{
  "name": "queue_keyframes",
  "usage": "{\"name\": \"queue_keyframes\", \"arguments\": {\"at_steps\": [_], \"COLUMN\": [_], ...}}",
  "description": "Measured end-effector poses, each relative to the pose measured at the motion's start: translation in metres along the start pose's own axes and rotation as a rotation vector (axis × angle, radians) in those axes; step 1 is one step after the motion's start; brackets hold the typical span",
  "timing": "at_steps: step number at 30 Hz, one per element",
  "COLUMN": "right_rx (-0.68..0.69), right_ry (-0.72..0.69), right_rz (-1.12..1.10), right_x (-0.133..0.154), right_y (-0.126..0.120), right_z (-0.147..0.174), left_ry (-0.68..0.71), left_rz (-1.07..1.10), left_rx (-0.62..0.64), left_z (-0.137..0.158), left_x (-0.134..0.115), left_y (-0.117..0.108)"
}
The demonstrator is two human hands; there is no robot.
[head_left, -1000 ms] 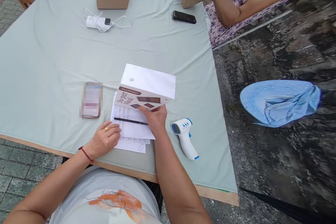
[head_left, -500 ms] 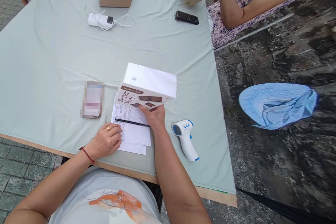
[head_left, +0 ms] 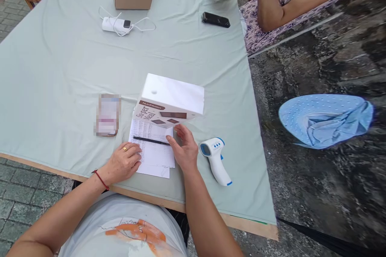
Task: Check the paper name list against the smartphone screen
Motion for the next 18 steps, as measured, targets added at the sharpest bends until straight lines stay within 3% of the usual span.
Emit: {"name": "queue_keyframes", "arguments": {"at_steps": [6, 14, 18], "right_rx": [0.012, 0.058, 0.099], "right_ry": [0.019, 0.215, 0.228], "right_rz": [0.02, -0.017, -0.023], "right_x": [0.002, -0.003, -0.004], "right_y": [0.009, 0.022, 0.024], "right_z": [-0.02, -0.053, -0.061], "left_ry": [-0.001, -0.008, -0.015], "left_rz": [0.009, 0.028, 0.036], "left_rx": [0.016, 0.012, 0.023], "left_z": [0.002, 0.001, 0.0], "left_x": [0.001, 0.002, 0.004], "left_y": [0.001, 0.001, 0.005]}}
Point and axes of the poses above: each hand's wrist, its own z-axis away from the middle knuckle, its own y-axis out of the palm, x = y × z, the point moved 3 cm from there along -z, towards the middle knuckle, and after that the axes turned 15 degrees about -y, right-handed, at the moved point
